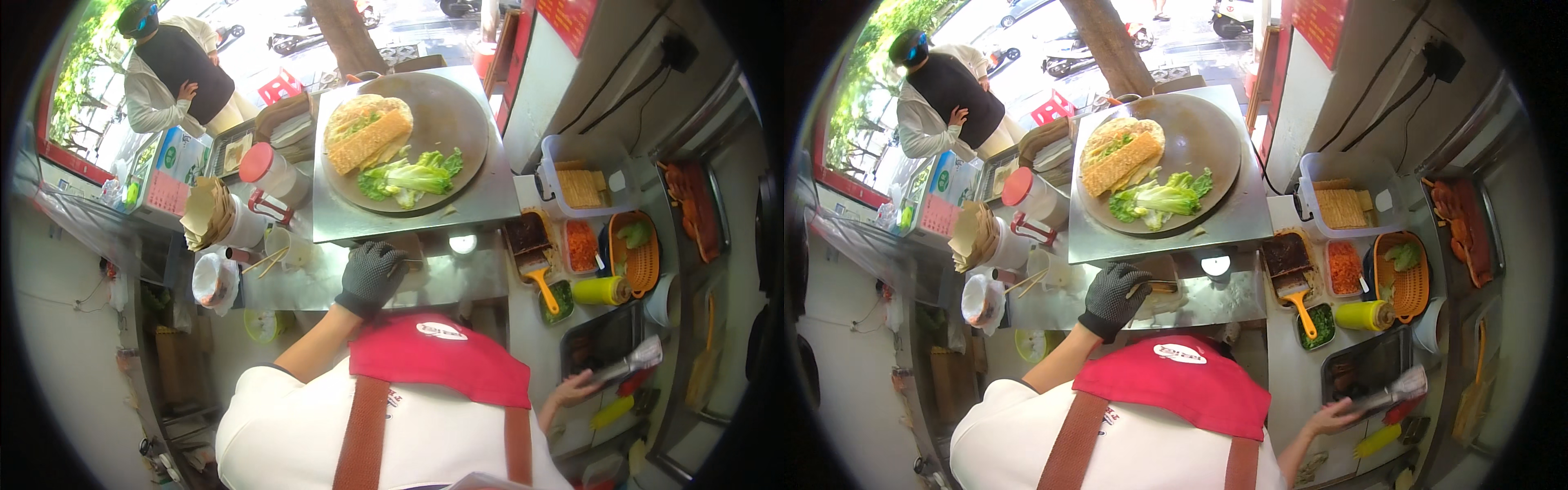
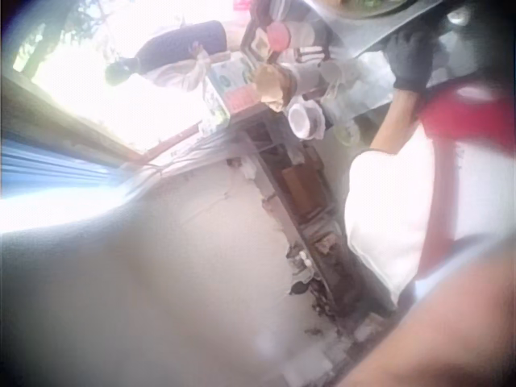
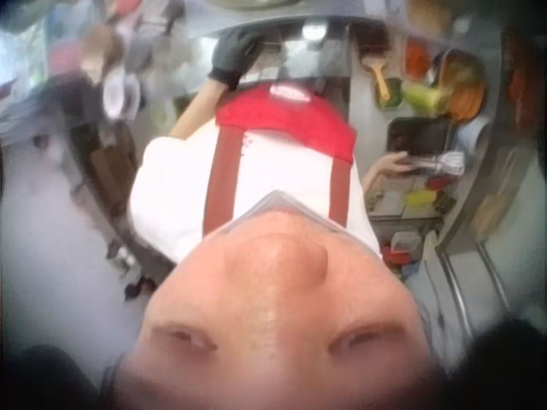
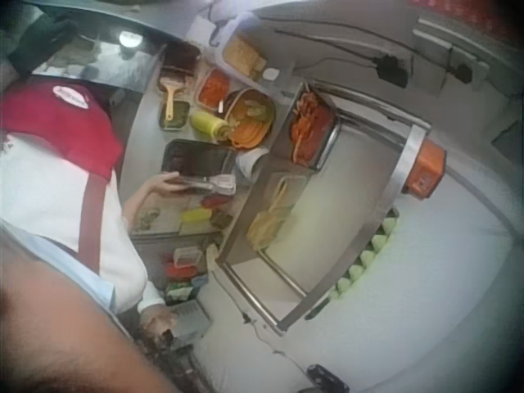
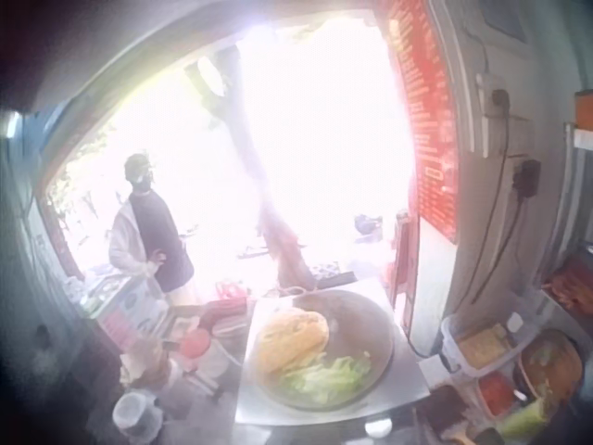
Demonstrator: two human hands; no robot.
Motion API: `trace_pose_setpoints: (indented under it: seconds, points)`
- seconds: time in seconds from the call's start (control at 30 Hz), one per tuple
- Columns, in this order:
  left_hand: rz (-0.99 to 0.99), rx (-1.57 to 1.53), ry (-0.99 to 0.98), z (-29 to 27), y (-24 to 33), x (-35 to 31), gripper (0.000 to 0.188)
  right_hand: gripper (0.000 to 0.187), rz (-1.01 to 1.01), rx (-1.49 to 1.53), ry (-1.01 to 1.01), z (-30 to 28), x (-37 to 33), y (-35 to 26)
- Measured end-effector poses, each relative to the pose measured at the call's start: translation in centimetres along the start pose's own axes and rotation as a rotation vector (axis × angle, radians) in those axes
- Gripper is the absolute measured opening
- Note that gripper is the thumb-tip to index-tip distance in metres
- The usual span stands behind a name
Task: The person cooks a thin crepe on a flat griddle, flips it, and spreads sauce. They add shredded vegetables, lettuce, and a bread slice, then fold the crepe into a wrap and place it in a paper cone.
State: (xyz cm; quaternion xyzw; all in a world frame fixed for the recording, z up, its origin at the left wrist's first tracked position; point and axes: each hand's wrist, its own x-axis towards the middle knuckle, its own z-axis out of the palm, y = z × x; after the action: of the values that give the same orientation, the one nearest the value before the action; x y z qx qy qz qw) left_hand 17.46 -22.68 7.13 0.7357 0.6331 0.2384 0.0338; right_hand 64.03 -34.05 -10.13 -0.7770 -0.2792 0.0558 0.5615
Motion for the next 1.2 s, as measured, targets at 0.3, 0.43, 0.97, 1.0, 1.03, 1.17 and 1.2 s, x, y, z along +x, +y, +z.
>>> trace_pose_setpoints:
  seconds: [0.3, 0.43, 0.97, 1.0, 1.03, 1.17, 1.2]
  points:
    - [0.09, 0.042, 0.147, 3.3, -10.3, 7.8, 0.029, 0.038, 0.477, 0.415, -1.432, 11.0, -11.8, -25.3]
    - [0.253, 0.138, -0.031, 4.6, -11.4, 11.8, 0.029, 0.039, 0.597, 0.324, -1.454, 12.0, -13.2, -28.9]
    - [0.142, 0.056, -0.057, 4.9, -13.9, 14.8, 0.027, 0.025, 0.727, 0.215, -1.397, 17.1, -17.5, -31.7]
    - [0.138, 0.058, -0.049, 4.9, -13.8, 14.8, 0.026, 0.025, 0.721, 0.233, -1.39, 18.0, -17.5, -31.8]
    - [0.132, 0.064, -0.043, 4.9, -13.7, 14.8, 0.026, 0.025, 0.702, 0.245, -1.393, 19.2, -17.4, -31.5]
    - [0.08, 0.105, -0.051, 4.4, -13.6, 14.7, 0.027, 0.026, 0.635, 0.238, -1.393, 22.7, -16.8, -30.9]
    - [0.068, 0.076, -0.012, 4.1, -13.5, 14.5, 0.026, 0.029, 0.599, 0.204, -1.401, 23.1, -16.5, -30.7]
